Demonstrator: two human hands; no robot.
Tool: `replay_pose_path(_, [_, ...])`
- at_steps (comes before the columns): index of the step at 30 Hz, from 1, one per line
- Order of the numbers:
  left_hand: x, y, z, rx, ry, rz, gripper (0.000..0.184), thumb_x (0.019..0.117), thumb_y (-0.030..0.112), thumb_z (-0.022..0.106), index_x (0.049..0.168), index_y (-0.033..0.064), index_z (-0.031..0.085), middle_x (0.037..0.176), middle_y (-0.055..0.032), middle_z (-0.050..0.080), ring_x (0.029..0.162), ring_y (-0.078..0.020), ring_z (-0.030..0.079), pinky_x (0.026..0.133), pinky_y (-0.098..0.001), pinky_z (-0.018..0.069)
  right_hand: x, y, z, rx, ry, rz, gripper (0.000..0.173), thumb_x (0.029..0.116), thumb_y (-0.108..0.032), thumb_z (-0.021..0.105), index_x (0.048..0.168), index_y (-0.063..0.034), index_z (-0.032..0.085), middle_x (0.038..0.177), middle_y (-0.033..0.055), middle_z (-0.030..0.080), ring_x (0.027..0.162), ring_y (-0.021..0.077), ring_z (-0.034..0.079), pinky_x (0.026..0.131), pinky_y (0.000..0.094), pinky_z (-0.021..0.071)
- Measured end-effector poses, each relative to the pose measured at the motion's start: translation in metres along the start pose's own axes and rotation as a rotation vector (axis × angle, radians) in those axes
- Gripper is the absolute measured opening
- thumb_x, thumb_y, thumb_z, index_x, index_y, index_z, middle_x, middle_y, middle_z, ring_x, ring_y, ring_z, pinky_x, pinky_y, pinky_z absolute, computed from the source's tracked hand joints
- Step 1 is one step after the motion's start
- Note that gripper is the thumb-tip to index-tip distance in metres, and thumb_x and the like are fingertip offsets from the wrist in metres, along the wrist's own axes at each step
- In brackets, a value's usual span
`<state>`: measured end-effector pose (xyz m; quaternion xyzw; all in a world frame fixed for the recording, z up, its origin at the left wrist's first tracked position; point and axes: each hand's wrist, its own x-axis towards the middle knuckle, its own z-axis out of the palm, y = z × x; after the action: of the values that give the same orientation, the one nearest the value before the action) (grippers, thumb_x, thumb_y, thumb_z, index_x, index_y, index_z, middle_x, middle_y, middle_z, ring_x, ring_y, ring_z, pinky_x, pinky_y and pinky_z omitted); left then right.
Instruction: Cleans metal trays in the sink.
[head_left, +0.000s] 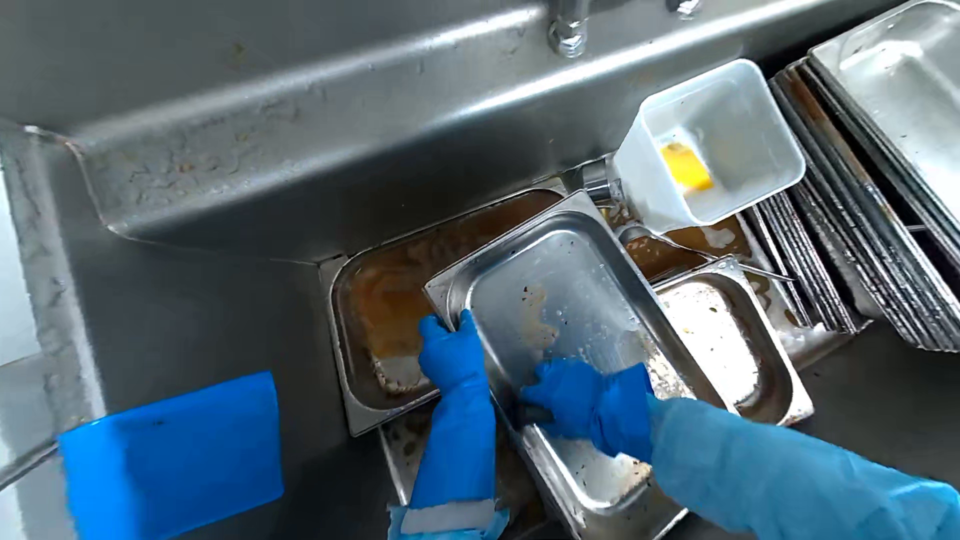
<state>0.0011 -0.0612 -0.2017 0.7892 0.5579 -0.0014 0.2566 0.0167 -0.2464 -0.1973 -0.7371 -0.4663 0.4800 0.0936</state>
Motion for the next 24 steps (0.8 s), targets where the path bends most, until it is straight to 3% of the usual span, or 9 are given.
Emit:
replay_pose_path(3, [0.001, 0.013, -0.023, 0.053, 0.155, 0.218, 0.068, 0.0912, 0.035, 0.076, 0.147, 0.0057, 0.051, 0.142, -0.0274, 0.054, 0.135, -0.0471, 0.050, 0.105, -0.0645, 0.0442, -0.045, 0.000, 0.013, 0.115, 0.009, 0.086, 0.055, 0.0926, -0.043, 0.070, 0.143, -0.0261, 0.057, 0.133, 0.0241, 0.059, 0.118, 0.0464, 0.060, 0.090, 0.0659, 0.0529])
replay_pose_path(7, [0.030, 0.061, -0.042, 0.209, 0.120, 0.652, 0.073, 0.0896, 0.038, 0.076, 0.149, 0.0063, 0.048, 0.150, -0.0277, 0.048, 0.146, -0.0457, 0.039, 0.119, -0.0612, 0.0327, -0.127, 0.026, 0.025, 0.196, 0.057, 0.167, 0.053, 0.0926, -0.045, 0.069, 0.142, -0.0277, 0.059, 0.130, 0.0198, 0.062, 0.119, 0.0414, 0.061, 0.095, 0.0606, 0.0527])
replay_pose_path(9, [0.053, 0.094, -0.035, 0.350, -0.054, 0.793, 0.074, 0.0877, 0.039, 0.079, 0.146, 0.0045, 0.051, 0.145, -0.0281, 0.053, 0.140, -0.0466, 0.046, 0.115, -0.0641, 0.0367, -0.168, 0.044, 0.025, 0.177, 0.076, 0.195, 0.052, 0.0922, -0.047, 0.069, 0.140, -0.0281, 0.060, 0.129, 0.0194, 0.064, 0.117, 0.0411, 0.062, 0.094, 0.0612, 0.0534])
replay_pose_path(11, [0.066, 0.122, -0.020, 0.478, -0.174, 0.897, 0.058, 0.0877, 0.039, 0.079, 0.132, 0.0052, 0.062, 0.133, -0.0250, 0.061, 0.128, -0.0457, 0.056, 0.103, -0.0660, 0.0462, -0.210, 0.060, 0.024, 0.167, 0.113, 0.251, 0.053, 0.0917, -0.048, 0.069, 0.141, -0.0298, 0.059, 0.131, 0.0168, 0.064, 0.121, 0.0382, 0.062, 0.098, 0.0591, 0.0529])
replay_pose_path(14, [0.051, 0.163, -0.026, 0.512, -0.264, 0.855, 0.035, 0.0912, 0.035, 0.076, 0.109, 0.0063, 0.068, 0.115, -0.0244, 0.068, 0.109, -0.0484, 0.065, 0.082, -0.0723, 0.0513, -0.267, 0.081, 0.020, 0.175, 0.266, 0.385, 0.054, 0.0900, -0.050, 0.071, 0.140, -0.0327, 0.061, 0.132, 0.0088, 0.066, 0.123, 0.0292, 0.063, 0.100, 0.0535, 0.0544])
replay_pose_path(16, [0.025, 0.184, -0.056, 0.449, -0.282, 0.824, 0.029, 0.0911, 0.035, 0.076, 0.102, 0.0081, 0.069, 0.106, -0.0220, 0.070, 0.102, -0.0468, 0.066, 0.079, -0.0725, 0.0494, -0.301, 0.095, 0.026, 0.213, 0.476, 0.461, 0.053, 0.0862, -0.049, 0.076, 0.135, -0.0333, 0.066, 0.127, 0.0032, 0.069, 0.118, 0.0214, 0.066, 0.096, 0.0478, 0.0580])
replay_pose_path(20, [-0.057, 0.203, -0.147, 0.419, -0.136, 1.062, 0.017, 0.0869, 0.019, 0.074, 0.084, 0.0054, 0.065, 0.086, -0.0212, 0.068, 0.083, -0.0451, 0.068, 0.063, -0.0659, 0.0486, -0.352, 0.115, 0.014, 0.435, 0.649, 0.586, 0.055, 0.0830, -0.046, 0.079, 0.135, -0.0324, 0.067, 0.127, 0.0026, 0.069, 0.115, 0.0190, 0.066, 0.097, 0.0479, 0.0569])
replay_pose_path(22, [-0.107, 0.188, -0.193, 0.387, -0.032, 1.191, 0.010, 0.0799, 0.011, 0.071, 0.078, 0.0060, 0.062, 0.080, -0.0184, 0.065, 0.077, -0.0418, 0.068, 0.056, -0.0600, 0.0491, -0.368, 0.113, 0.004, 0.563, 0.704, 0.601, 0.057, 0.0835, -0.044, 0.080, 0.136, -0.0289, 0.066, 0.131, 0.0056, 0.067, 0.116, 0.0205, 0.067, 0.098, 0.0495, 0.0567])
replay_pose_path(24, [-0.155, 0.153, -0.228, 0.319, 0.108, 1.337, 0.012, 0.0827, 0.017, 0.062, 0.076, 0.0071, 0.064, 0.077, -0.0157, 0.065, 0.073, -0.0383, 0.066, 0.057, -0.0545, 0.0507, -0.379, 0.106, -0.012, 0.702, 0.805, 0.590, 0.057, 0.0840, -0.040, 0.079, 0.137, -0.0247, 0.064, 0.130, 0.0052, 0.068, 0.113, 0.0188, 0.068, 0.096, 0.0481, 0.0579])
